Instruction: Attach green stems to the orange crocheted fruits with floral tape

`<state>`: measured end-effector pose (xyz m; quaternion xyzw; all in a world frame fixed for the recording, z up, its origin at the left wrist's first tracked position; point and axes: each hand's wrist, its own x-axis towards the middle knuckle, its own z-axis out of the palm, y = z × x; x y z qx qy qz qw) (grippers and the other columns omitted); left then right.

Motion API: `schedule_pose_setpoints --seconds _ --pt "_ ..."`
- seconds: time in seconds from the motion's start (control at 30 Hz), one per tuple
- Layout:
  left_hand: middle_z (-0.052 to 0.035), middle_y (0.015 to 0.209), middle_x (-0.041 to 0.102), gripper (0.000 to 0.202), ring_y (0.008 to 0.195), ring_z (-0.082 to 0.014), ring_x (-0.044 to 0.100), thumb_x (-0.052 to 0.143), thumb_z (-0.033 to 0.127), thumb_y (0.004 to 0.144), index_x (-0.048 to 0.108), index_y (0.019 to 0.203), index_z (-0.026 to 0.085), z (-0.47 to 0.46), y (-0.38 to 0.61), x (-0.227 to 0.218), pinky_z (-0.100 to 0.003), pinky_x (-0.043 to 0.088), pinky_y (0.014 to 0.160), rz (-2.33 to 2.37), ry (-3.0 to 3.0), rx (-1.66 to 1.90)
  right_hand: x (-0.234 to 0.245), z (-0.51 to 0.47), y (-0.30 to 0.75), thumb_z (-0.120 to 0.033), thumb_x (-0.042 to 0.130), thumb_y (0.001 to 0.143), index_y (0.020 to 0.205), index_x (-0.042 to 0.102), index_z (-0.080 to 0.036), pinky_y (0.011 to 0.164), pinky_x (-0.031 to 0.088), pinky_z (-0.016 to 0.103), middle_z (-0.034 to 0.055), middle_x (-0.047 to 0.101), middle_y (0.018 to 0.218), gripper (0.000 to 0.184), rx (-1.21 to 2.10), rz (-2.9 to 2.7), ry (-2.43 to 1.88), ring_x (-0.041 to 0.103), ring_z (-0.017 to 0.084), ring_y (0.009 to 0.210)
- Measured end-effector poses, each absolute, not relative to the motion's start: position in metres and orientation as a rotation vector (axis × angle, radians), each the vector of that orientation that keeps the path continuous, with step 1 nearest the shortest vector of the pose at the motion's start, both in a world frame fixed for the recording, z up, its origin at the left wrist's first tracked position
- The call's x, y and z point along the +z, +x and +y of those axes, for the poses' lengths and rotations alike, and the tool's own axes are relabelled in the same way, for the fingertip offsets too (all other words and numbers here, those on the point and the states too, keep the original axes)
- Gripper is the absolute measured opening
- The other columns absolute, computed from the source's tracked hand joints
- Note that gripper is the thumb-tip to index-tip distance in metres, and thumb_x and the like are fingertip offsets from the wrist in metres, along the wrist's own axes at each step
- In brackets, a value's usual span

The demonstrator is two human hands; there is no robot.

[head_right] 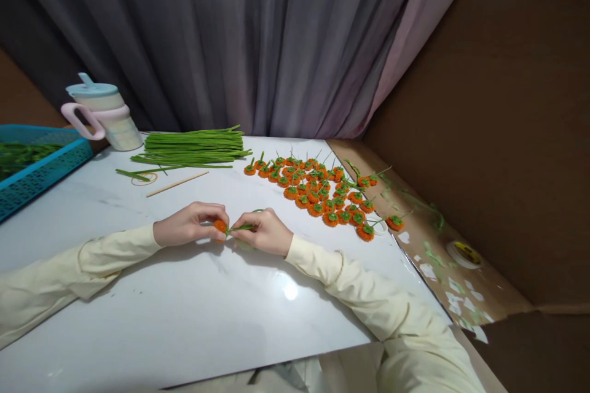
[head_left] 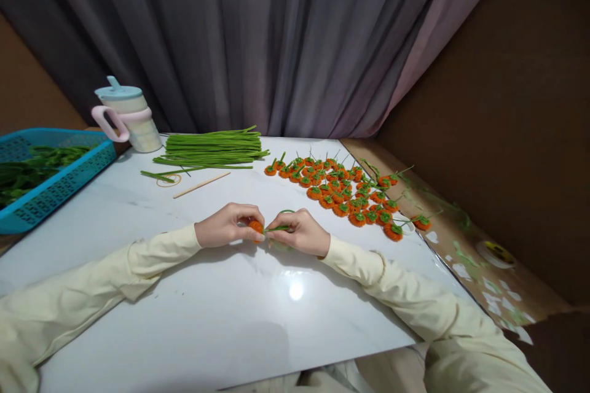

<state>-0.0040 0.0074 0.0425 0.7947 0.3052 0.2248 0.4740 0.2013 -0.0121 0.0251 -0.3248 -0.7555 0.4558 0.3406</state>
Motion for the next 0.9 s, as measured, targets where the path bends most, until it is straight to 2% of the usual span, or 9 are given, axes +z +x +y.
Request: schedule_pose_setpoints --seconds 0.1,0.27,0.5,0.73,0.9 --pt "0.0006 0.073 0.058 0.015 0.067 -0.0118 0.054 0.069 0.028 0.071 0.063 0.074 0.014 0.008 -0.004 0.043 -0.021 0.045 0.065 0.752 1.899 0.493 0.023 -0.012 0.202 -0.027 0.060 0.082 0.073 0.067 -0.013 0.049 0.041 0.018 0.0014 0.061 0.056 0.017 0.907 -2.133 -0.761 0.049 0.008 0.046" --pt "0.0007 0.072 0.059 0.015 0.067 -0.0122 0.056 0.070 0.025 0.069 0.062 0.074 0.014 0.009 -0.004 0.043 -0.021 0.046 0.063 0.744 1.807 0.424 0.017 -0.013 0.202 -0.024 0.048 0.088 0.077 0.065 -0.015 0.053 0.041 0.021 0.0032 0.062 0.059 0.022 0.470 -2.284 -0.573 0.051 0.011 0.050" --pt "0.0003 0.066 0.063 0.017 0.062 -0.0126 0.060 0.072 0.024 0.067 0.061 0.072 0.013 0.011 -0.005 0.043 -0.021 0.047 0.060 0.726 1.625 0.333 0.013 -0.017 0.203 -0.012 0.034 0.090 0.084 0.059 -0.010 0.048 0.035 0.024 0.0035 0.052 0.056 0.027 0.034 -2.429 -0.412 0.045 0.014 0.052" --pt "-0.0007 0.063 0.064 0.029 0.058 -0.0110 0.058 0.078 0.033 0.064 0.061 0.070 0.011 0.017 -0.007 0.038 -0.021 0.047 0.058 0.691 1.400 0.286 0.016 -0.018 0.201 -0.005 0.036 0.091 0.090 0.056 -0.005 0.047 0.036 0.027 0.0053 0.057 0.060 0.020 -0.410 -2.349 -0.261 0.047 0.016 0.055" --pt "-0.0004 0.063 0.062 0.033 0.055 -0.0101 0.056 0.081 0.035 0.062 0.062 0.073 0.011 0.016 -0.007 0.033 -0.024 0.049 0.058 0.684 1.137 0.267 0.019 -0.017 0.201 -0.001 0.046 0.087 0.090 0.057 -0.001 0.050 0.042 0.028 0.0068 0.059 0.062 0.012 -0.645 -2.320 -0.206 0.051 0.017 0.058"
